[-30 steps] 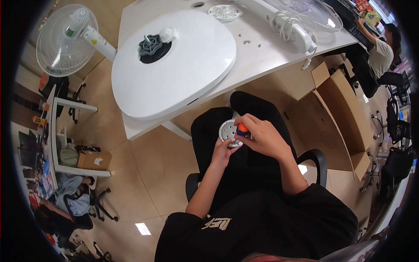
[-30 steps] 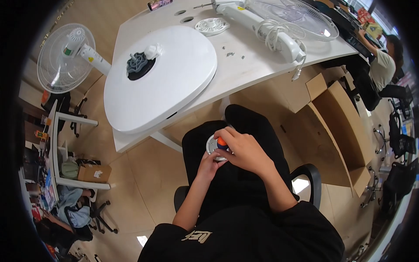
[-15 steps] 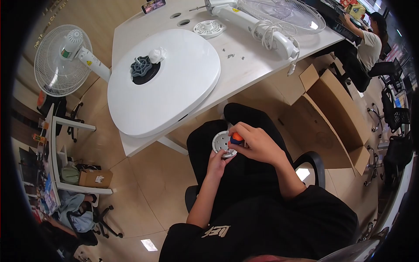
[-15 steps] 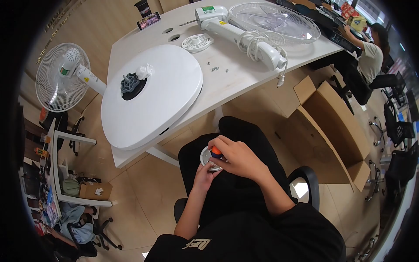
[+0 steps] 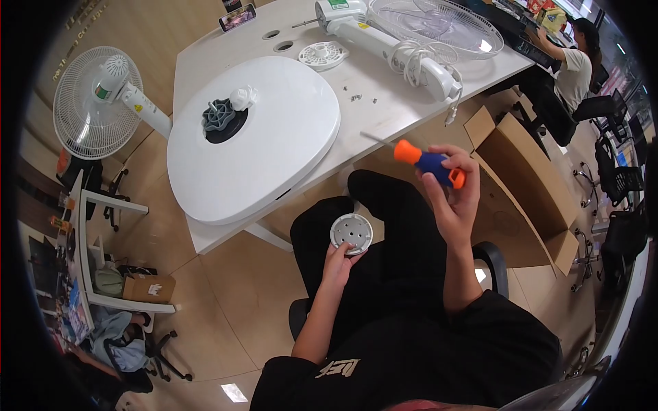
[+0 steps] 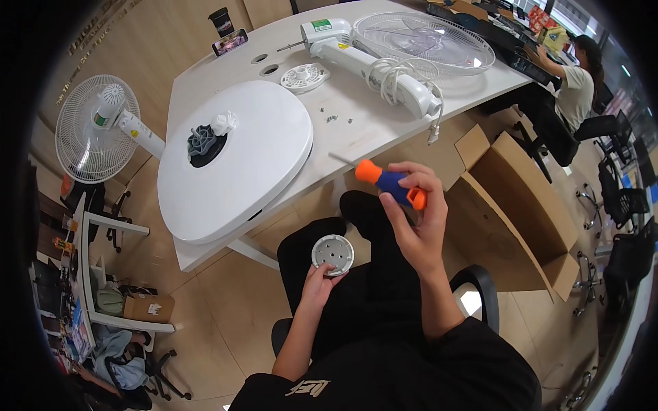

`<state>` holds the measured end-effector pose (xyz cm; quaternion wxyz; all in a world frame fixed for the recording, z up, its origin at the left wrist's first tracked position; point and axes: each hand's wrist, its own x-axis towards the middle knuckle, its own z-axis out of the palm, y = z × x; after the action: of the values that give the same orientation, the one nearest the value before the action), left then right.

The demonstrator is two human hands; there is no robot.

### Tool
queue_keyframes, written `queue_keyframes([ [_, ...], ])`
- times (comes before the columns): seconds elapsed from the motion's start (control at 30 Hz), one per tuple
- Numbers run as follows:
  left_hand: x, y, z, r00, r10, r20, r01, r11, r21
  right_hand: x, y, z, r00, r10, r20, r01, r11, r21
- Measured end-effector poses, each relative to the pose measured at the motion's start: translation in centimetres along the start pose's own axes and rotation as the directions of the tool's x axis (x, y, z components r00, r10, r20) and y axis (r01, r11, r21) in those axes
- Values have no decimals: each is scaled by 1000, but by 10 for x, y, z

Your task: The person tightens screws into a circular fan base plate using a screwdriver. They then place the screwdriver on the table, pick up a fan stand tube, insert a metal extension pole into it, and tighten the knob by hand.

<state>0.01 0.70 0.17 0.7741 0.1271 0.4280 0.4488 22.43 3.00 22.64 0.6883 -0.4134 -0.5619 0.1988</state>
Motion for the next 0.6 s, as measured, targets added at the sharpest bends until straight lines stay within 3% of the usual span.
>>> queue_keyframes([
  [0.1, -2, 2, 3, 1000, -15, -14, 15, 1000, 9, 8, 3, 7, 999, 4, -54, -2, 999, 37],
  [0.23, -6, 4, 8, 1000, -17, -8, 17, 999, 31, 14, 16, 11, 996, -68, -54, 63, 995, -82],
  [0.43, -16, 11, 13, 996, -8, 93, 1, 997, 74, 21, 23, 16, 993, -89, -83, 71, 976, -205],
  [0.6, -25, 22, 28, 980, -41, 194, 28, 997, 71, 24, 34, 21, 995, -59, -86, 41, 980, -194],
])
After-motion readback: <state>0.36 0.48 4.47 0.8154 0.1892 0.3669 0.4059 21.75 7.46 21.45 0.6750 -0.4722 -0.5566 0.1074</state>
